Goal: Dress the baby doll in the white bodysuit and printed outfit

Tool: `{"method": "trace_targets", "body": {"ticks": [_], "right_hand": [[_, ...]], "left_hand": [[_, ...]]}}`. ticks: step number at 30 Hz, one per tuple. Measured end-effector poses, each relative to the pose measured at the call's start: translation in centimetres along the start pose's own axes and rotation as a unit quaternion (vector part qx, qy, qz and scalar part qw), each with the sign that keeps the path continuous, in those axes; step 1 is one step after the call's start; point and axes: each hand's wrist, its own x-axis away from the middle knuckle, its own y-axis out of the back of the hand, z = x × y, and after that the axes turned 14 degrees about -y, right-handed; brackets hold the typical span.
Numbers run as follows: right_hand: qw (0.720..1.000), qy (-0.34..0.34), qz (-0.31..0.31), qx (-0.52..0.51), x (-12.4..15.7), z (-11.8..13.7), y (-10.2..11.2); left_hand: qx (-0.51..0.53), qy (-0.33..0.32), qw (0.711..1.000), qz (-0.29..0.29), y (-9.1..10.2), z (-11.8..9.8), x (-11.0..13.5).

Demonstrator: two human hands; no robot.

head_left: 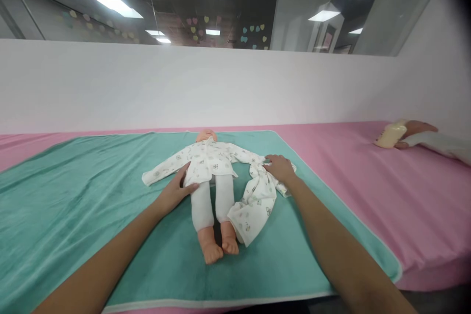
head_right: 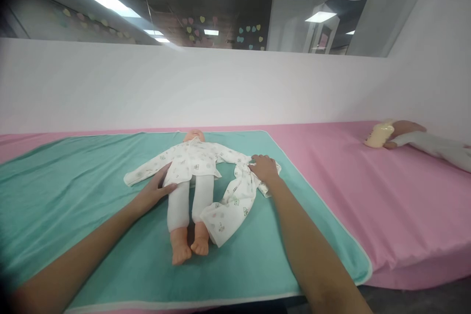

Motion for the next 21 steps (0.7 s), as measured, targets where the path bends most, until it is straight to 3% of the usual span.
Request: {"method": "trace_targets", "body": {"ticks": [5, 9, 12, 16, 18, 21], "right_hand": [[0.997, -0.003, -0.041, -0.071, 2.8, 1.6, 2.2], [0.989, 0.02, -0.059, -0.136, 6.7, 4.1, 6.1], [0.965, 0.117, 0.006, -0.237, 9.5, 6.9, 10.7], [0.895, 0.259, 0.171, -0.32, 12.7, 12.0, 17.7], [0.859, 0.305, 0.224, -0.346, 13.9, 14.5, 20.6], [0.826, 0.343, 0.263, -0.362, 15.1, 17.0, 23.6]], "left_hand": [[-0.044, -0.015, 0.998, -0.053, 0.1, 0.5, 0.3], [-0.06, 0.009, 0.991, -0.121, 0.4, -0.7, 0.7], [0.009, -0.003, 0.994, -0.111, 0.4, -5.0, 1.0], [0.155, -0.083, 0.984, -0.026, 0.7, -14.2, 1.0], [0.179, -0.122, 0.976, 0.003, 1.4, -18.1, 0.8], [0.161, -0.091, 0.983, -0.018, 3.4, -21.2, 1.1]]}}
